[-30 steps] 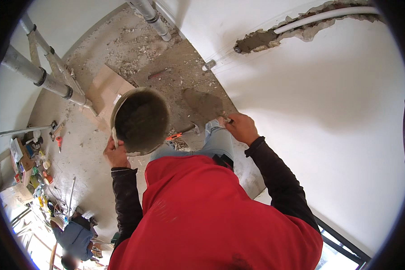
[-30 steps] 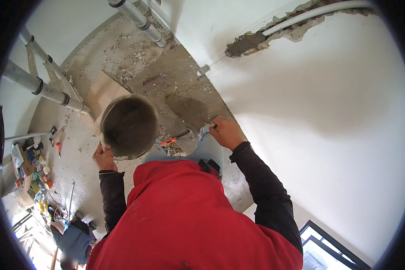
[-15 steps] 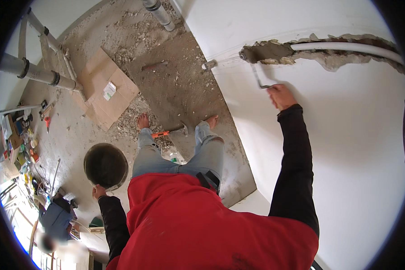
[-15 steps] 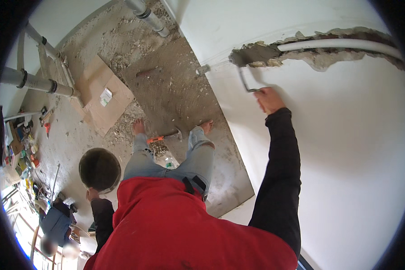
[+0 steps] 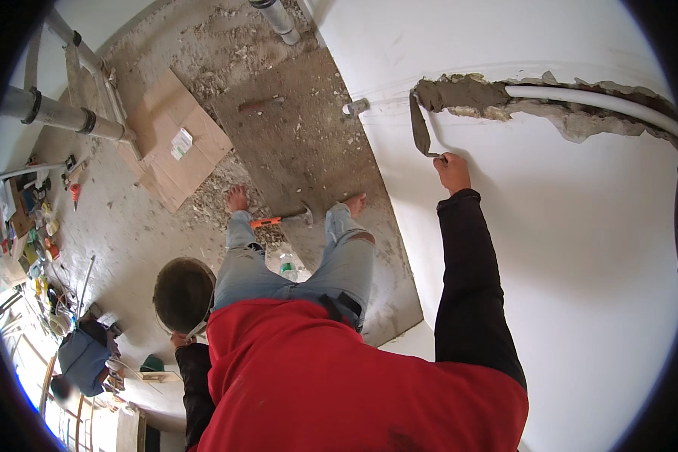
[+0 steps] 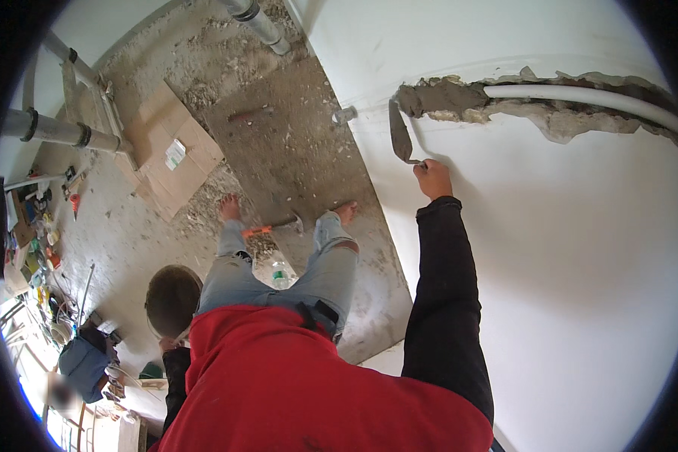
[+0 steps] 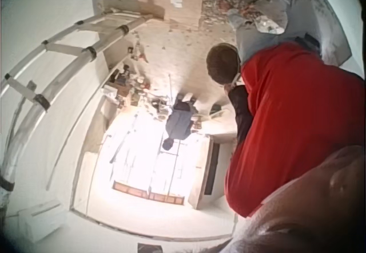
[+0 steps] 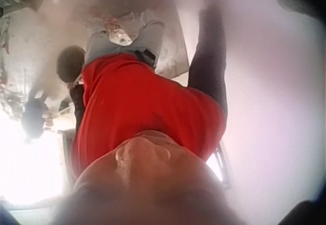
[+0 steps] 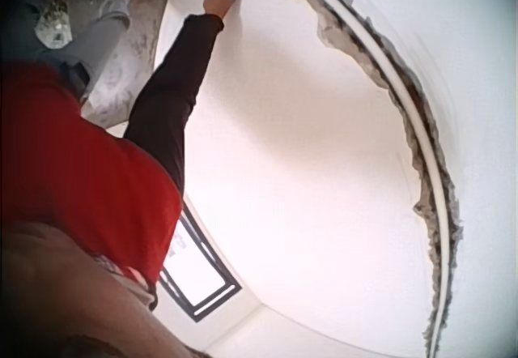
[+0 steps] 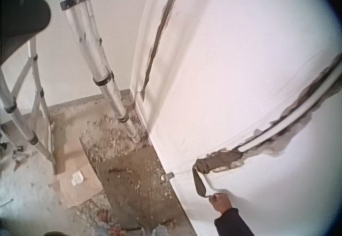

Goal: The person applies mortar from a bucket into a horizontal gap in a wall using a trowel.

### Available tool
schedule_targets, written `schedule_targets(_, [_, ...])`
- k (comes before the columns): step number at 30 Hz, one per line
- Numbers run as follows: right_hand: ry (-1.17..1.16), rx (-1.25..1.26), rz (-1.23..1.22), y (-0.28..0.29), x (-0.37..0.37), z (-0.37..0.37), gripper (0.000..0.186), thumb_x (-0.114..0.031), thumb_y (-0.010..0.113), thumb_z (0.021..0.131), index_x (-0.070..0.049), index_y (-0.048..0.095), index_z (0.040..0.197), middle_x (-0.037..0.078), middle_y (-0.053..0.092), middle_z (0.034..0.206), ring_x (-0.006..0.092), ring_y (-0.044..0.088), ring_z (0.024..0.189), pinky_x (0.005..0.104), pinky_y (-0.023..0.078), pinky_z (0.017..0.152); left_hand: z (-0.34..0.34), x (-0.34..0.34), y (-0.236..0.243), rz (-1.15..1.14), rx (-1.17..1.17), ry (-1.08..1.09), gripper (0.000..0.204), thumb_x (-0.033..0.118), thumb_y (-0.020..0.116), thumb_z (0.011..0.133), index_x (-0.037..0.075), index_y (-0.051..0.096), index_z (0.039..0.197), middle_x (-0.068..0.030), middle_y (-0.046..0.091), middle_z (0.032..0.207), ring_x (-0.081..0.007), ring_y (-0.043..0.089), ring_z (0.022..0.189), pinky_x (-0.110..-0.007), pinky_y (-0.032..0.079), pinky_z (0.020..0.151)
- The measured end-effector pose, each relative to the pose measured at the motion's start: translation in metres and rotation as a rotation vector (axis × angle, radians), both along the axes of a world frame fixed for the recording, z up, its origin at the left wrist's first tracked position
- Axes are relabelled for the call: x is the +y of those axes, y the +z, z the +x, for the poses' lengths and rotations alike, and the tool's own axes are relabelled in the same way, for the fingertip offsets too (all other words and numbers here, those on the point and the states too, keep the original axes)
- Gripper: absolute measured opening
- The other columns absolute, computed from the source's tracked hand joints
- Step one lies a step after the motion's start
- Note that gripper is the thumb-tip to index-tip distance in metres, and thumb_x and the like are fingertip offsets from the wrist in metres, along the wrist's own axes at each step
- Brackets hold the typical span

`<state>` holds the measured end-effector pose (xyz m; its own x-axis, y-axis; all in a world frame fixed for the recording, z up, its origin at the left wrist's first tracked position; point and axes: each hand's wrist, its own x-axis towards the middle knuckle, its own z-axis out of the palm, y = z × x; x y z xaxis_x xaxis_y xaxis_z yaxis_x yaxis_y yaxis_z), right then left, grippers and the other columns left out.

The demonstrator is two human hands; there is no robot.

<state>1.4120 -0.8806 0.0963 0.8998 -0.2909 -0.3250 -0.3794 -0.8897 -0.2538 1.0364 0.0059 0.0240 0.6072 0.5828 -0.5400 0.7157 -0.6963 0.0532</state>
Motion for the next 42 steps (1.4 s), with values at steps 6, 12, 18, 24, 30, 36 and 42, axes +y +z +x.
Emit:
schedule_targets(6, [0.082,-0.214,-0.094,-0.004,-0.013,-0.011,0.028,-0.025,0.066,0.085,0.003,0.063,0.081,0.017,0.058,0.063,0.0329,0.056,0.059,0.0437,0.043,0.058,0.032,0.004,-0.017,-0.064,-0.082,-0.122,0.023,0.024,0.056,0.094,0.011,0.051,0.076,-0.0013,0.05,0.061,-0.0173,0.051,0.051,-0.037,0.047,0.049])
schedule_targets(12, [-0.114,-0.255,-0.008,0.009,0.003,-0.031,0.026,-0.022,0.067,0.087,0.002,0.062,0.081,0.015,0.057,0.063,0.0291,0.052,0.056,0.0395,0.043,0.056,0.086,-0.006,-0.035,-0.477,-0.743,1.392,0.003,0.008,0.053,0.093,0.01,0.053,0.091,-0.0006,0.054,0.072,-0.0106,0.05,0.053,-0.028,0.048,0.049])
schedule_targets(18, [-0.256,-0.301,-0.087,0.032,0.039,-0.048,0.024,-0.023,0.067,0.088,0.0,0.062,0.083,0.012,0.059,0.066,0.0284,0.055,0.057,0.0393,0.045,0.057,0.105,0.008,-0.038,-0.464,-0.64,1.226,0.005,0.012,0.049,0.097,0.009,0.053,0.094,0.0005,0.048,0.069,-0.0099,0.047,0.054,-0.028,0.049,0.052])
schedule_targets(24, [-0.184,-0.342,-0.345,0.087,0.091,-0.059,0.023,-0.027,0.07,0.087,-0.004,0.064,0.086,0.011,0.064,0.073,0.0324,0.062,0.063,0.0422,0.049,0.06,0.1,0.021,-0.054,-0.505,-0.528,1.291,0.013,0.019,0.048,0.1,0.01,0.053,0.093,0.0012,0.045,0.068,-0.0112,0.048,0.058,-0.035,0.05,0.057])
schedule_targets(30, [-0.251,0.171,0.436,0.191,0.123,-0.035,0.014,-0.014,0.067,0.087,-0.001,0.061,0.084,-0.001,0.051,0.059,0.0065,0.047,0.053,0.0255,0.038,0.049,0.078,0.024,-0.077,-0.465,-0.508,1.475,0.027,0.027,0.046,0.101,0.01,0.05,0.08,-0.0005,0.041,0.061,-0.0161,0.047,0.057,-0.043,0.049,0.06])
schedule_targets(36, [-0.4,0.325,0.403,0.154,0.064,0.037,0.024,-0.021,0.058,0.093,-0.004,0.057,0.077,-0.002,0.05,0.062,0.0079,0.045,0.05,0.0265,0.036,0.045,0.023,0.062,-0.099,-0.572,-0.282,0.696,0.034,0.029,0.046,0.1,0.009,0.049,0.073,-0.0038,0.043,0.061,-0.0218,0.049,0.06,-0.047,0.049,0.063])
schedule_targets(42, [-0.336,0.085,0.35,0.141,0.051,0.03,0.026,-0.021,0.061,0.091,-0.003,0.056,0.073,0.001,0.051,0.057,0.0094,0.045,0.042,0.0286,0.036,0.038,0.006,0.043,-0.1,-0.575,-0.419,1.125,0.035,0.03,0.045,0.1,0.008,0.049,0.074,-0.0048,0.043,0.061,-0.0214,0.05,0.062,-0.047,0.049,0.061])
